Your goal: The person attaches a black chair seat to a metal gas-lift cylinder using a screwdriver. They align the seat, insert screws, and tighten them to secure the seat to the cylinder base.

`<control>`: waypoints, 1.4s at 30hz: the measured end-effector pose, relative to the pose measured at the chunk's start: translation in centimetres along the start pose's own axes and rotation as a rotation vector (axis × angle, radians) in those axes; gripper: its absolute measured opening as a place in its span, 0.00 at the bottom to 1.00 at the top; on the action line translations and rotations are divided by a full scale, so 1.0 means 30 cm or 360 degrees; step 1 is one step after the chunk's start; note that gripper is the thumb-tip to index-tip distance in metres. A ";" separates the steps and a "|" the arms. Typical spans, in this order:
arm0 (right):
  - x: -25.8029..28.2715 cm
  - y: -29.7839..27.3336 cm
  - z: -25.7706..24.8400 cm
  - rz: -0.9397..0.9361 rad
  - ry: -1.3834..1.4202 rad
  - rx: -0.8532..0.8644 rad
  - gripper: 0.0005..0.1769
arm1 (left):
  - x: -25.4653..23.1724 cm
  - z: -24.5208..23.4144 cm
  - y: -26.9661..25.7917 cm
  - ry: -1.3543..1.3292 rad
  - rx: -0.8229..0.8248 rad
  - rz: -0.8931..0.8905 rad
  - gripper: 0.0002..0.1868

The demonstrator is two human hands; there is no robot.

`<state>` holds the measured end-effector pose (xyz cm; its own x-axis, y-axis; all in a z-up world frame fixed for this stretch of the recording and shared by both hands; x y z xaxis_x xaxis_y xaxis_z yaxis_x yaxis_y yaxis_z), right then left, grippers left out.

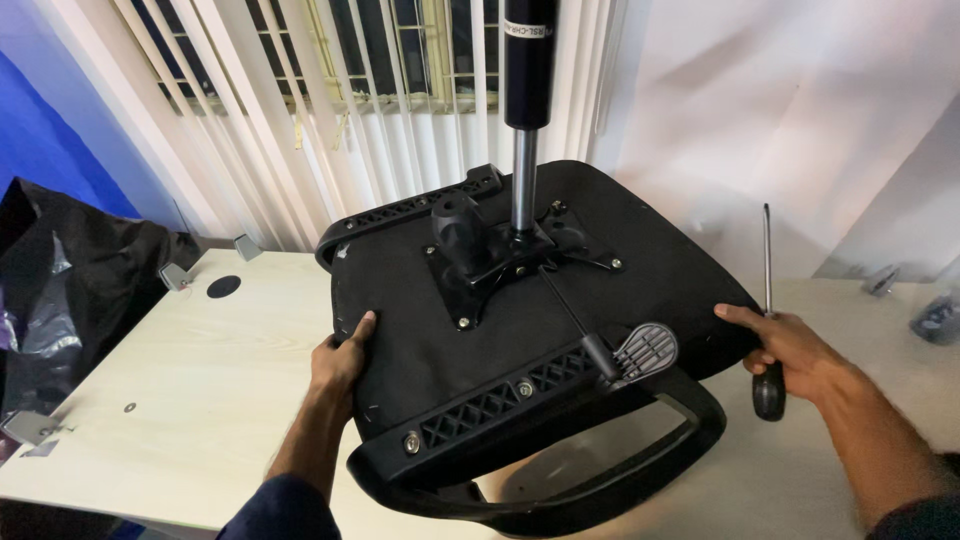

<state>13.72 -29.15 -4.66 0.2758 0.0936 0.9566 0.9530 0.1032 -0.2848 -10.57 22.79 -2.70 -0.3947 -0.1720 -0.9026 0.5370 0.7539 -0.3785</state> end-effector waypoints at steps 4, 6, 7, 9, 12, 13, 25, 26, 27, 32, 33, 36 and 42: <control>-0.023 -0.015 0.011 -0.0088 0.0102 0.0088 0.23 | 0.052 -0.025 -0.003 -0.0138 -0.0013 0.0151 0.38; -0.022 -0.032 0.018 -0.0129 0.0115 0.0092 0.22 | 0.059 -0.031 0.004 -0.0184 -0.0020 0.0189 0.36; -0.022 -0.045 0.020 -0.0154 0.0145 0.0098 0.21 | 0.058 -0.032 0.006 -0.0206 -0.0015 0.0199 0.35; -0.017 -0.067 0.038 -0.0184 0.0165 0.0097 0.20 | 0.059 -0.042 0.009 -0.0248 -0.0004 0.0227 0.33; -0.023 -0.096 0.060 -0.0188 0.0183 0.0042 0.19 | 0.045 -0.056 0.011 -0.0272 0.0027 0.0275 0.33; -0.026 -0.101 0.064 -0.0188 0.0197 0.0022 0.19 | 0.045 -0.058 0.011 -0.0282 0.0027 0.0275 0.33; 0.156 0.119 0.008 0.0179 -0.1079 -0.0041 0.44 | 0.010 -0.084 0.049 -0.0215 0.0153 0.0253 0.33; 0.167 0.147 0.027 0.0169 -0.0949 -0.0057 0.48 | 0.014 -0.082 0.047 -0.0208 0.0153 0.0272 0.33; 0.187 0.180 0.048 0.0148 -0.0904 -0.0012 0.50 | 0.016 -0.075 0.044 -0.0209 0.0154 0.0274 0.32; 0.256 0.316 0.200 0.0300 -0.0780 0.0154 0.59 | 0.012 -0.070 0.034 -0.0198 0.0112 0.0254 0.34; 0.261 0.334 0.216 0.0356 -0.0709 0.0215 0.59 | 0.011 -0.072 0.032 -0.0211 0.0120 0.0209 0.35; 0.264 0.390 0.239 0.0469 -0.0596 0.0329 0.59 | 0.016 -0.071 0.037 -0.0188 0.0165 0.0064 0.41; 0.258 0.537 0.267 0.0538 -0.0377 0.0520 0.55 | -0.046 -0.055 0.090 -0.0132 0.0448 -0.0217 0.54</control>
<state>30.20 -18.82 -2.34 0.4894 0.3925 0.7787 0.7165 0.3281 -0.6157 -9.80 26.10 -2.14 -0.4209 -0.3192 -0.8491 0.6732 0.5174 -0.5283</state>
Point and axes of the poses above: each hand's wrist, its own y-axis towards the middle knuckle, its own z-axis out of the palm, x = y × z, the point moved 1 cm from there along y, towards the middle knuckle, and after that the axes turned 6 degrees about y, right-handed, at the moved point
